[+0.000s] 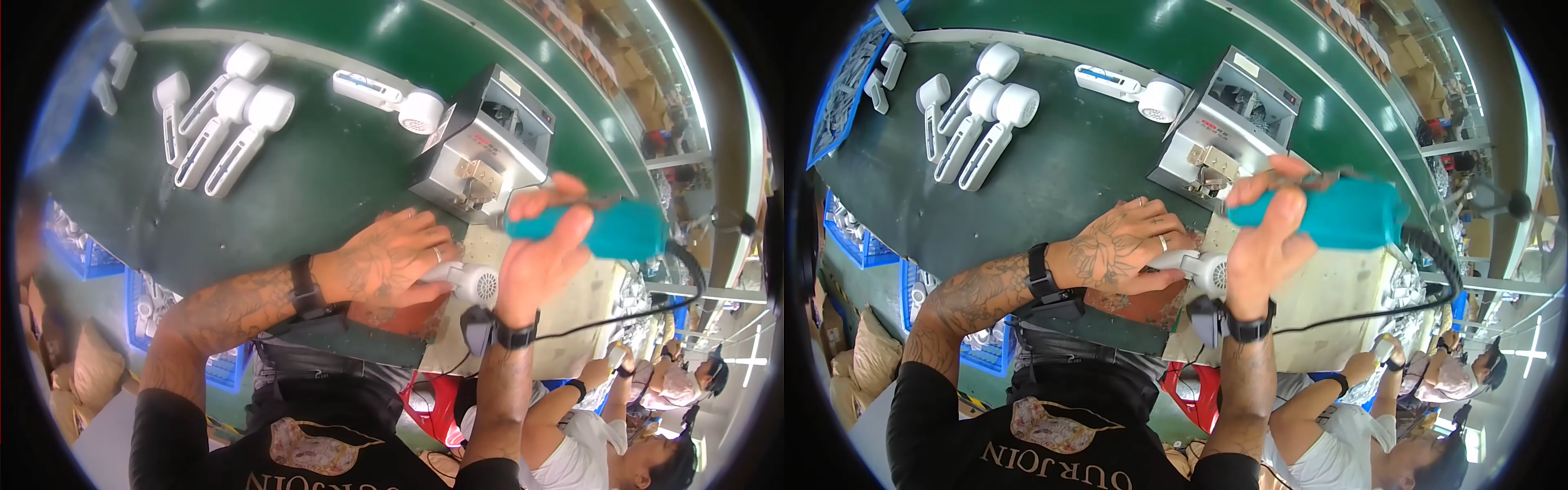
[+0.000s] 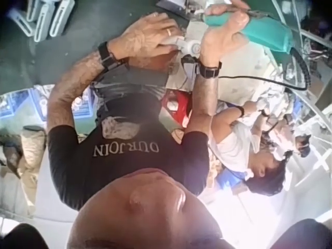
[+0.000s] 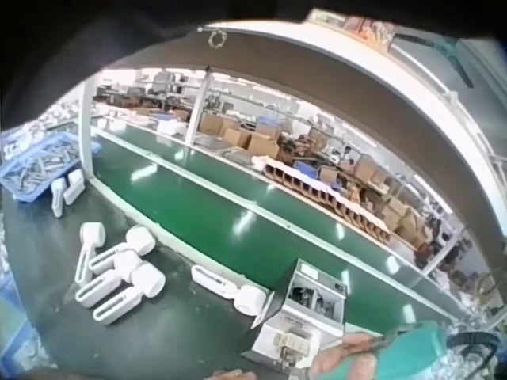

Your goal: Assembling white plastic parts using an electric screwdriver on a production line.

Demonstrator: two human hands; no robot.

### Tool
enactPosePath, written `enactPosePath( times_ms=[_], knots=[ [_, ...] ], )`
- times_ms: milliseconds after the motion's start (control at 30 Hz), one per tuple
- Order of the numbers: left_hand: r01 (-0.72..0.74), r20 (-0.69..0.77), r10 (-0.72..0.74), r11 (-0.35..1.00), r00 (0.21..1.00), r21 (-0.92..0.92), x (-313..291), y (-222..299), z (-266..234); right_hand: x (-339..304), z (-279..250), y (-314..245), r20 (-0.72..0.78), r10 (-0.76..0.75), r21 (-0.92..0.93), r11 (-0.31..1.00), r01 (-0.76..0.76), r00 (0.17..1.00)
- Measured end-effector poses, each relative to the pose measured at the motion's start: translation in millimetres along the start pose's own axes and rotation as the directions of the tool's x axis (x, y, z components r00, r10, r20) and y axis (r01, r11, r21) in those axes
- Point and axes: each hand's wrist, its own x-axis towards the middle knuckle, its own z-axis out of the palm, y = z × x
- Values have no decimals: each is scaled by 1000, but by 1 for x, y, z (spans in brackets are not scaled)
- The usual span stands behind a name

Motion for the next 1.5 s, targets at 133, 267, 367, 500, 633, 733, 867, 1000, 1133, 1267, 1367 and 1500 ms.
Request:
enactPosePath(
  times_ms=[133, 267, 367, 500, 633, 733, 867, 1000, 1133, 1267, 1367, 1500],
  knots=[
    [8, -1, -8, 1000, 1000, -16, 1, -1, -1, 22, 13, 22, 64, -85, 38, 996, 82, 994],
    [-6, -10, 6, 999, 1000, -32, 0, -2, 1, 16, 13, 32, 87, -32, 60, 998, 27, 996],
    [-23, -49, 23, 1000, 999, 0, 0, -1, 4, 12, 12, 25, 110, -4, 84, 996, -5, 994],
    [20, 0, -20, 1000, 1000, -9, -6, -4, -1, -7, 11, 3, 60, 94, 24, 995, -95, 994],
    [-4, -43, 4, 1000, 999, -9, -3, -2, 3, -39, -23, -17, 44, 60, 119, 991, -64, 997],
    [-20, -29, 19, 1000, 999, -19, -4, -5, 5, -57, -31, -20, 63, 100, 35, 994, -102, 993],
    [-11, 22, 11, 1000, 1000, -24, 0, -2, -2, -63, -29, -20, 22, 100, -23, 995, -99, 995],
    [19, 58, -17, 1000, 998, -21, 3, -1, -2, -63, -32, -16, 46, 117, 29, 993, -119, 992],
    [-49, 23, 50, 999, 999, -24, 6, -3, 0, -68, -37, -5, 73, 130, 62, 989, -134, 989],
    [2, 84, 0, 1000, 996, -28, 8, 4, -8, -73, -33, 2, 111, 82, 174, 980, -100, 990],
    [10, 84, -7, 999, 996, -42, 13, 9, -5, -80, -42, 0, 136, 121, 148, 979, -141, 983],
    [42, 107, -40, 999, 993, -21, 15, 15, -3, -92, -54, 18, 173, 173, 127, 972, -196, 970]
  ],
)
